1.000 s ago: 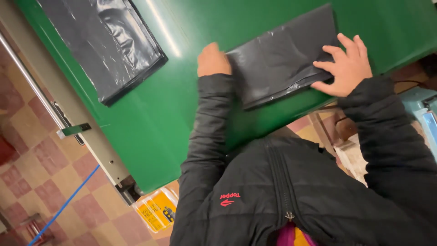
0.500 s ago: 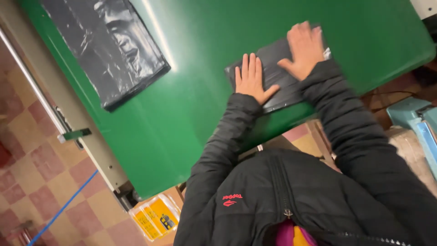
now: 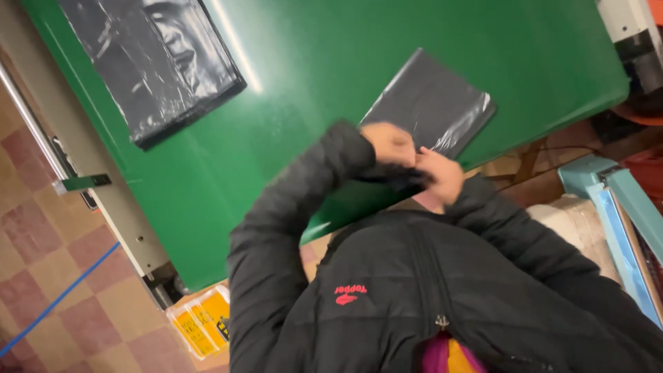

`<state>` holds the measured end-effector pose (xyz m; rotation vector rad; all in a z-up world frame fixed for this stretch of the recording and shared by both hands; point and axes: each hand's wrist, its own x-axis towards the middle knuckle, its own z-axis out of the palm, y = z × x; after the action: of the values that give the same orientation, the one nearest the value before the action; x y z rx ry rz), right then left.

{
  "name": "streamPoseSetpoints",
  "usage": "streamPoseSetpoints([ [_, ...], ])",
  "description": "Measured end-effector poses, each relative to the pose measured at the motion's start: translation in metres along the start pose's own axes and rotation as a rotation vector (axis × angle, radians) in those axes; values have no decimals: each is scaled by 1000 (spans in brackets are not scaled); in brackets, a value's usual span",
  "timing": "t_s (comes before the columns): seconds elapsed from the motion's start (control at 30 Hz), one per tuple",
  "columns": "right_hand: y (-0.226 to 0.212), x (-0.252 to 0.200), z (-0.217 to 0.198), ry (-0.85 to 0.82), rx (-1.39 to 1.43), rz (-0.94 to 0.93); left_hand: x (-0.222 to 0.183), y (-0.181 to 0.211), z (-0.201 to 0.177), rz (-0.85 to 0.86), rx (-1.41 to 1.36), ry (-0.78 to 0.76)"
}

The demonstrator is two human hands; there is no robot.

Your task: Folding plastic bags and placing them into labeled retail packaging, then sealing the packages using a heat sealer.

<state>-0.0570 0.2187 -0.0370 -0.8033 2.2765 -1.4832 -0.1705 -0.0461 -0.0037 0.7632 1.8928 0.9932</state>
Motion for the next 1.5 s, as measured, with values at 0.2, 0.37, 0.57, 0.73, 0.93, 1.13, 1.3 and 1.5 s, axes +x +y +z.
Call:
streamPoseSetpoints([
  [0.2, 37, -3, -41, 506, 786, 718, 47, -70, 0, -173, -449, 326],
  [0.37, 30, -13, -74, 334, 1064, 596, 14, -36, 20, -149, -87, 936],
  [0.57, -12, 43, -99, 435, -191, 548, -75, -83, -11, -41, 102, 1247],
  [0.73, -64, 243, 33, -59, 630, 171, -245, -161, -60, -678, 700, 1392],
  [0.93, -54, 459, 171, -36, 813, 806, -325, -231, -52, -760, 501, 1364],
  [1.13, -62, 535, 219, 10, 543, 822, -332, -226, -49, -715, 531, 1405],
  [1.3, -6, 562, 225, -144, 68, 588, -339, -207, -66, -738, 523, 1431],
  [1.5, -30, 525, 231, 38, 362, 322, -342, -210, -65, -822, 616, 1495],
])
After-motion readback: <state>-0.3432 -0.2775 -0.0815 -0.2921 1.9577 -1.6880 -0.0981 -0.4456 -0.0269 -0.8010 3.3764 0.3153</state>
